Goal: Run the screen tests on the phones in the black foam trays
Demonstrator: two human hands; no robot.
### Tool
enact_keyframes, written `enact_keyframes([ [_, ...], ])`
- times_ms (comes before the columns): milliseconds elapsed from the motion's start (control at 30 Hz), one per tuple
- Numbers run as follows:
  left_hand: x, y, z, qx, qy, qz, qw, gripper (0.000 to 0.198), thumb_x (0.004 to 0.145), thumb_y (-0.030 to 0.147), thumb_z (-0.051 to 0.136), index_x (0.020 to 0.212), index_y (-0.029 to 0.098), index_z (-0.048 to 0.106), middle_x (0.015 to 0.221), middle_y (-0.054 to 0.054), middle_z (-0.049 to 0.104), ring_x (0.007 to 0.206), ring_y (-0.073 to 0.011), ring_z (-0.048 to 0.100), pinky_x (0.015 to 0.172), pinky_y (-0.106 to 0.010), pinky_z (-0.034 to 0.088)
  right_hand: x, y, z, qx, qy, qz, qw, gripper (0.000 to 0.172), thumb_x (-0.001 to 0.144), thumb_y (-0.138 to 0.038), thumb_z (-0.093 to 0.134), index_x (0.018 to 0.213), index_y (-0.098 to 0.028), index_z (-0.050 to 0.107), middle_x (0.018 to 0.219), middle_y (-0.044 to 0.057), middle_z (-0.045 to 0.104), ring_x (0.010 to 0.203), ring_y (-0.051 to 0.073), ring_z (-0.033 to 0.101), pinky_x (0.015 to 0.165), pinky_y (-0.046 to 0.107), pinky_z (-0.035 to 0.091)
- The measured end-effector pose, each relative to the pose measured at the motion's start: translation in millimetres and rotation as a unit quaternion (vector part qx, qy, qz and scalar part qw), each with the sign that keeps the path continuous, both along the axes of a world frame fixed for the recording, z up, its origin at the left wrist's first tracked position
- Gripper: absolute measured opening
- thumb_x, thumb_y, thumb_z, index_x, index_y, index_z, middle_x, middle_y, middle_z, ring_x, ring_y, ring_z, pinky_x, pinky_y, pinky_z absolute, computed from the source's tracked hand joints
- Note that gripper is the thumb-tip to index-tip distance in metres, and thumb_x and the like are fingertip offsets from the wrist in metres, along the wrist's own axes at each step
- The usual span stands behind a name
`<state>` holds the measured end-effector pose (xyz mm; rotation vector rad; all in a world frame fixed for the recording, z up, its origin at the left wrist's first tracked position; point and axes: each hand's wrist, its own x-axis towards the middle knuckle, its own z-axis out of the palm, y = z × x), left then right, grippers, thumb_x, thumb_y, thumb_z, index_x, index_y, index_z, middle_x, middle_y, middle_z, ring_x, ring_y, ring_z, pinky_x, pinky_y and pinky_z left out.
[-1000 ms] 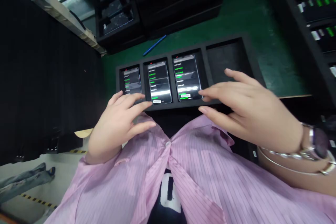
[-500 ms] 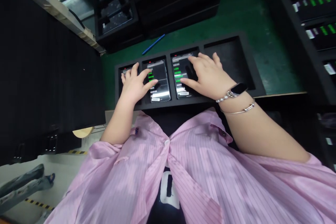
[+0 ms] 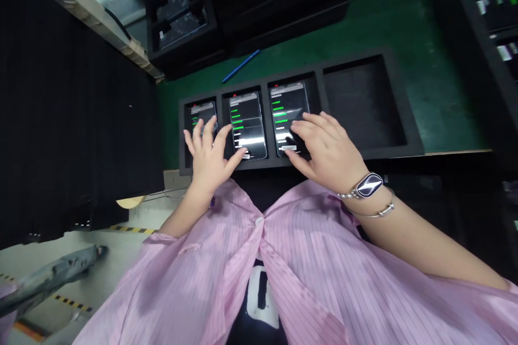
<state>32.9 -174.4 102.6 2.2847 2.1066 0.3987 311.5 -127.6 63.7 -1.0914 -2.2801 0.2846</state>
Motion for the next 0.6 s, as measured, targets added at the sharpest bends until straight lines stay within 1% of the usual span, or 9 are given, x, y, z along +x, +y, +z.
enact_keyframes([
  [67,2,-1,-3.2,0.006,0.006,0.002,1.0,0.057,0.096,0.064,0.061,0.14,0.028,0.063,0.163,-0.013,0.046,0.156,-0.0405,0.029,0.127,-0.072,0.0,-2,-1,-2.1,0.01,0.004,-0.011,1.0,0.04,0.101,-0.042,0.055,0.13,-0.015,0.059,0.127,0.014,0.07,0.134,0.033,0.058,0.119,0.057,0.042],
  [100,2,-1,-3.1,0.005,0.008,-0.002,1.0,0.054,0.097,0.063,0.06,0.139,0.029,0.064,0.162,-0.013,0.046,0.156,-0.0402,0.029,0.127,-0.072,0.0,-3,-1,-1.6,0.009,0.002,-0.014,1.0,0.039,0.101,-0.041,0.054,0.129,-0.015,0.06,0.126,0.014,0.07,0.133,0.033,0.059,0.119,0.057,0.043],
  [233,1,-2,-0.8,0.009,0.01,-0.017,1.0,0.051,0.098,0.062,0.06,0.137,0.03,0.067,0.161,-0.012,0.047,0.154,-0.0404,0.031,0.127,-0.072,0.007,-5,0,1.2,0.008,-0.008,-0.018,1.0,0.041,0.1,-0.042,0.054,0.129,-0.013,0.061,0.126,0.016,0.07,0.132,0.033,0.059,0.118,0.056,0.044],
  [367,-1,2,-1.4,-0.006,0.007,-0.019,1.0,0.05,0.098,0.062,0.06,0.135,0.029,0.069,0.161,-0.013,0.047,0.154,-0.042,0.03,0.126,-0.073,0.008,-6,2,0.9,0.014,-0.017,-0.018,1.0,0.046,0.101,-0.046,0.053,0.13,-0.011,0.061,0.125,0.017,0.069,0.132,0.035,0.059,0.118,0.057,0.043],
  [467,-4,4,-1.2,-0.01,-0.004,-0.036,0.999,0.054,0.097,0.064,0.06,0.136,0.027,0.068,0.16,-0.015,0.048,0.153,-0.0426,0.032,0.126,-0.072,0.014,-7,3,2.1,0.008,-0.018,-0.021,1.0,0.048,0.101,-0.047,0.054,0.132,-0.012,0.061,0.125,0.017,0.069,0.132,0.035,0.058,0.118,0.058,0.043],
  [533,-6,3,-0.8,0.005,-0.013,-0.064,0.998,0.059,0.094,0.065,0.064,0.138,0.026,0.066,0.159,-0.015,0.05,0.152,-0.0417,0.034,0.127,-0.069,0.019,-7,3,4.0,0.022,-0.014,-0.012,1.0,0.04,0.101,-0.044,0.055,0.126,-0.015,0.064,0.124,0.015,0.07,0.129,0.033,0.059,0.114,0.056,0.046],
  [600,-9,2,-0.7,0.026,-0.015,-0.103,0.994,0.057,0.093,0.064,0.067,0.133,0.025,0.07,0.156,-0.015,0.053,0.152,-0.0404,0.036,0.127,-0.065,0.023,-6,3,5.9,0.05,-0.016,0.007,0.999,0.027,0.101,-0.039,0.058,0.113,-0.018,0.069,0.118,0.012,0.071,0.121,0.031,0.062,0.109,0.052,0.049],
])
